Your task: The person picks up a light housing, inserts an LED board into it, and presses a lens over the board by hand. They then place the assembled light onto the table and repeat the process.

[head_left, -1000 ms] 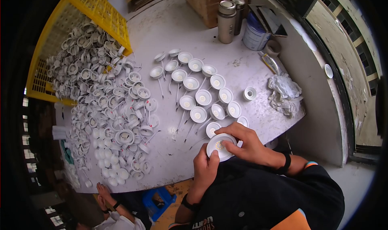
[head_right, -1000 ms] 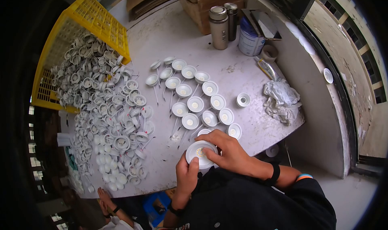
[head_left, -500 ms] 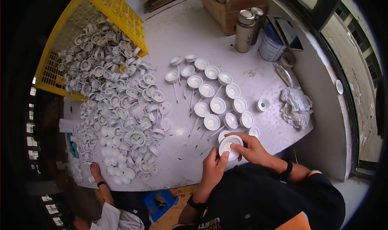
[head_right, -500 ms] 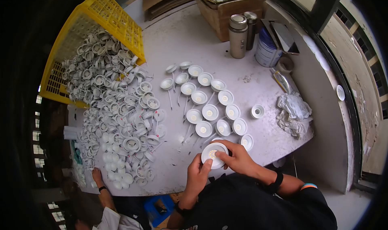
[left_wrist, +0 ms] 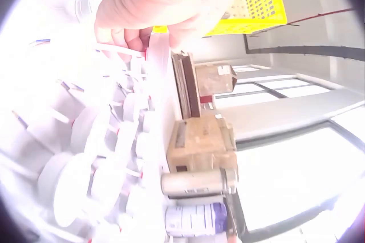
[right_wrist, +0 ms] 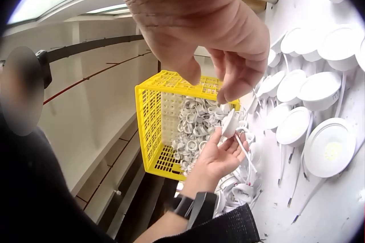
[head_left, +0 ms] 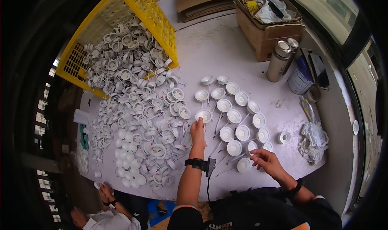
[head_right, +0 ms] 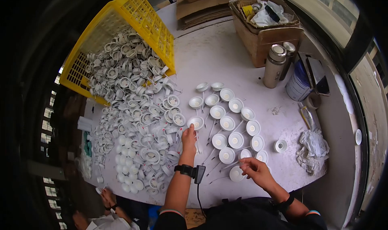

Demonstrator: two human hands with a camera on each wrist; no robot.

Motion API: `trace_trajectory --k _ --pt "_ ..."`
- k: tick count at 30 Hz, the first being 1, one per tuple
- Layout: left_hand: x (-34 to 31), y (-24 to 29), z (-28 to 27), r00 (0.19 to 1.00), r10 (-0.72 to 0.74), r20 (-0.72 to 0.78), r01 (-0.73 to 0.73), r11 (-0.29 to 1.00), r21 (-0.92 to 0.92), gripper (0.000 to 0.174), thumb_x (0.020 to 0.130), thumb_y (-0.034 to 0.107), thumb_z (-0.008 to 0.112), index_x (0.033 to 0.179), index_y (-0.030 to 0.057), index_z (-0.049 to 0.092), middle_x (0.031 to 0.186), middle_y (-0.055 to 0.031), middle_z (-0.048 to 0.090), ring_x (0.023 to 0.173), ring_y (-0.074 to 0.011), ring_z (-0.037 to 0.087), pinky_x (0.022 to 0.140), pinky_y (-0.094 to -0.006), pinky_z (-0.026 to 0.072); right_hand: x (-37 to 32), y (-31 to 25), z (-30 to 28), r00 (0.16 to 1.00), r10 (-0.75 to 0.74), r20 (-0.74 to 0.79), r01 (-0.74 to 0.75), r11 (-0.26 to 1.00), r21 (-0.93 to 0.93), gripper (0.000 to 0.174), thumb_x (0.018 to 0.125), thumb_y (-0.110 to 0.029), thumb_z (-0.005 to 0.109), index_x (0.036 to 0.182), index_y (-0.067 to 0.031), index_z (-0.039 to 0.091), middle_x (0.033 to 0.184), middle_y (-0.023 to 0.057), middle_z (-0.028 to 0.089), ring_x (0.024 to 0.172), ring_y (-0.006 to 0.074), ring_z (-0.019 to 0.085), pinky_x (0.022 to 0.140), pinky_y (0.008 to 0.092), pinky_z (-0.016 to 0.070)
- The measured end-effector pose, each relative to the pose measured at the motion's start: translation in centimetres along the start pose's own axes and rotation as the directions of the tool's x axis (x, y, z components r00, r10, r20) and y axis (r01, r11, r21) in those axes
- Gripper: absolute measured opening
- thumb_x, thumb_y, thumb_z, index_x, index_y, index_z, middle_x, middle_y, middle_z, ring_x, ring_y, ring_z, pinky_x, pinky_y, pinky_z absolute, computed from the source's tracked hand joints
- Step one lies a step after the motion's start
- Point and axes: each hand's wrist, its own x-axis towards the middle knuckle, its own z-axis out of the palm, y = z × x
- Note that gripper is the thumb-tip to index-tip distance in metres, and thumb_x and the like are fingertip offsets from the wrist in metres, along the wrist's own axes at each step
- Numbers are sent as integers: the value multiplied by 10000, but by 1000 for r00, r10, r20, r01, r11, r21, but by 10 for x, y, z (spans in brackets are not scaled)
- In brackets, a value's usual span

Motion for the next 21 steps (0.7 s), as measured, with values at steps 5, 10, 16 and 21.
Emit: trace_trajectory --k 5,10,16,21 --pt "72 -35 18 978 129 -166 -90 970 226 466 815 418 583 750 -44 582 632 -68 555 547 -170 475 532 -322 396 -3 12 -11 996 83 -30 -85 996 -40 232 874 -118 541 1092 -41 563 868 11 585 734 84 552 627 230 456" --pt "65 -30 23 992 79 -99 -18 863 506 476 836 402 558 897 -67 609 834 -120 627 710 -203 548 651 -351 423 0 9 -14 990 125 -62 -128 991 -37 221 875 -110 533 1085 -48 565 859 6 585 739 84 552 621 225 449" --pt "-26 7 -2 873 485 -46 -420 797 433 280 838 283 571 900 13 607 835 -123 613 774 -277 570 693 -370 438 1 7 -17 996 74 -50 -77 995 -63 227 876 -114 530 1093 -51 560 859 0 585 749 78 550 628 218 444" --pt "-5 37 -61 681 730 50 -357 272 893 183 800 247 601 829 68 625 798 -85 612 712 -274 564 690 -383 443 -6 8 -11 998 52 -29 -55 993 -107 224 874 -138 549 1079 -48 564 828 -6 576 733 74 545 627 216 443"
